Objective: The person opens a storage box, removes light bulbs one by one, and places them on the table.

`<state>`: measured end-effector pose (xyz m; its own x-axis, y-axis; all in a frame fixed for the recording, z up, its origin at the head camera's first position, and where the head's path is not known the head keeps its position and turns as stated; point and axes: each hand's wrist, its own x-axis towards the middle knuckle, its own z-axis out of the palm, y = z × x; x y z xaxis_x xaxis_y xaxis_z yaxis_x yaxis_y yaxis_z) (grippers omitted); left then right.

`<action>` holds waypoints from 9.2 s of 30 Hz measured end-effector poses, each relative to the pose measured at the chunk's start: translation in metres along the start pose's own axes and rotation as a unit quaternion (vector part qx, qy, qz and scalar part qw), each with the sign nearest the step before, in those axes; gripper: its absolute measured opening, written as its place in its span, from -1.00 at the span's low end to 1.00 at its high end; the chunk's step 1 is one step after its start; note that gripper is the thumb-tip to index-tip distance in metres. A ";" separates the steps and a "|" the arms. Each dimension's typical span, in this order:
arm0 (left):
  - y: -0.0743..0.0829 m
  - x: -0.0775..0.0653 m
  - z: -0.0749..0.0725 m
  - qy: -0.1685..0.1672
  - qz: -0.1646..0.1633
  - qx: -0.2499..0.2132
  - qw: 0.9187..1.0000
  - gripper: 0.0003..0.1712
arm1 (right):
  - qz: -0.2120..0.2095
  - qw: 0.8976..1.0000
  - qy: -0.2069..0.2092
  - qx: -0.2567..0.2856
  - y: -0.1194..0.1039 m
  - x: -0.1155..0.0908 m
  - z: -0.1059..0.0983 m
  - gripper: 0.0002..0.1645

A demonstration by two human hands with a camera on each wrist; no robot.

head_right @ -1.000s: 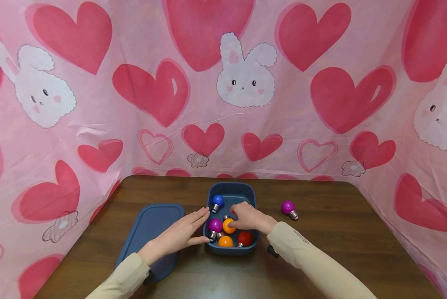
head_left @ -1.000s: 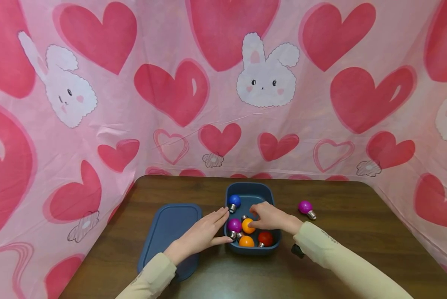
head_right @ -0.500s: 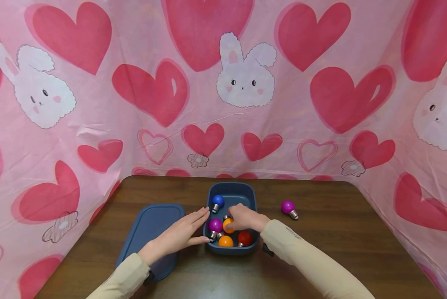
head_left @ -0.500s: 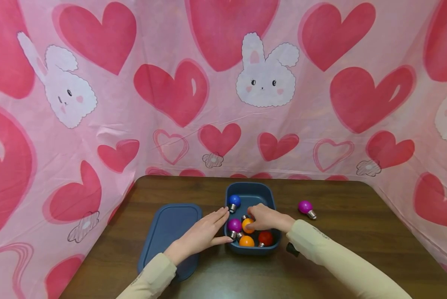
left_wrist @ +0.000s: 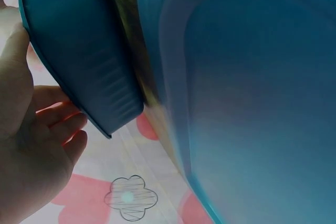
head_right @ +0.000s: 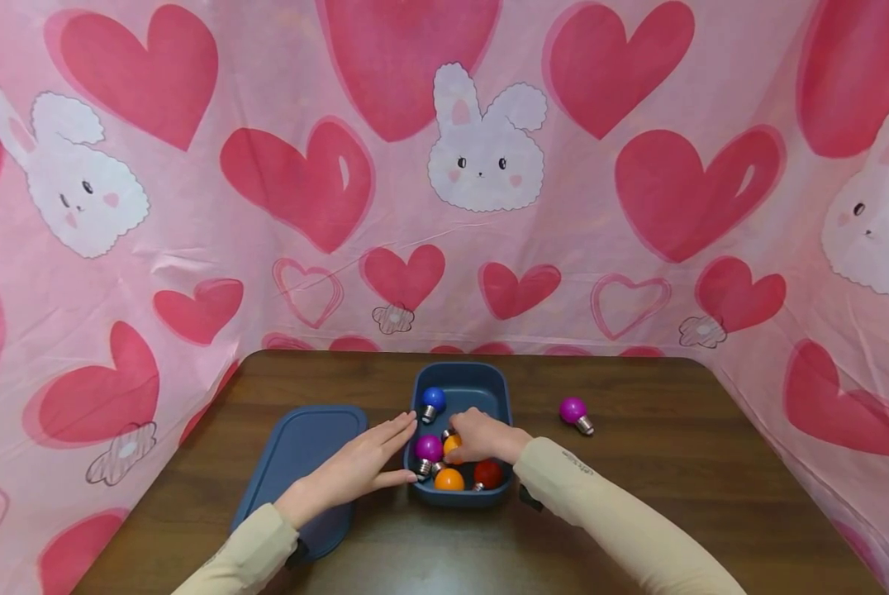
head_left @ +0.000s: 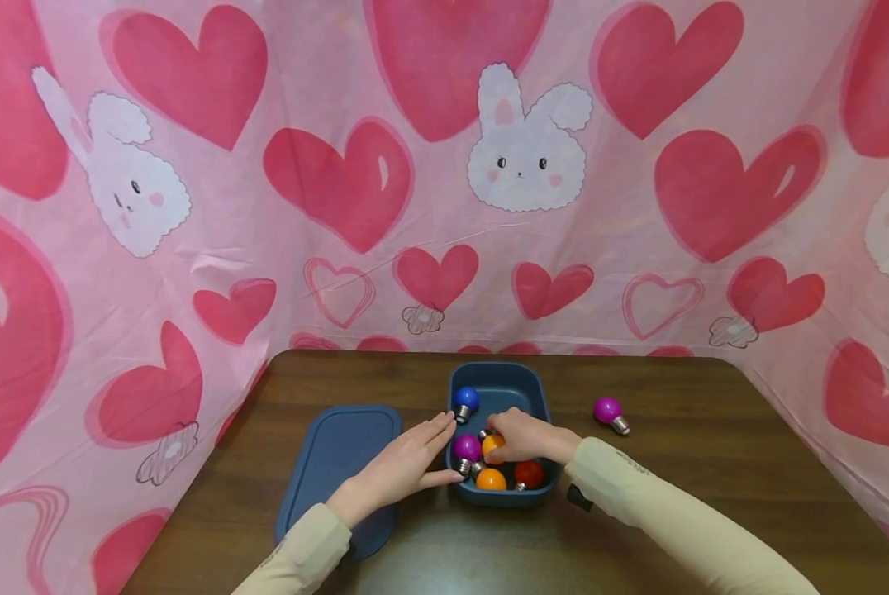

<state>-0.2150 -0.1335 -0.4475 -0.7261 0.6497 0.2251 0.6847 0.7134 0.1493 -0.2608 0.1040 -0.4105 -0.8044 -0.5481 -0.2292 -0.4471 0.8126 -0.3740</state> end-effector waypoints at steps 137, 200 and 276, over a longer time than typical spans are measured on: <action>0.001 -0.002 0.004 0.014 0.006 0.020 1.000 -0.10 | 0.057 0.972 0.224 0.031 0.175 -0.112 -0.059 -0.58; 0.000 0.000 0.003 -0.003 -0.012 0.001 1.000 -0.08 | 0.116 0.978 0.161 0.066 0.205 -0.114 -0.036 -0.49; 0.000 0.000 0.005 0.008 -0.006 0.005 1.000 -0.09 | -0.091 0.977 0.134 0.138 0.116 -0.093 -0.056 -0.51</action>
<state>-0.2152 -0.1324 -0.4521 -0.7332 0.6366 0.2389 0.6749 0.7242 0.1416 -0.2598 0.2604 -0.3820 -0.8117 -0.5765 0.0939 -0.4994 0.6016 -0.6235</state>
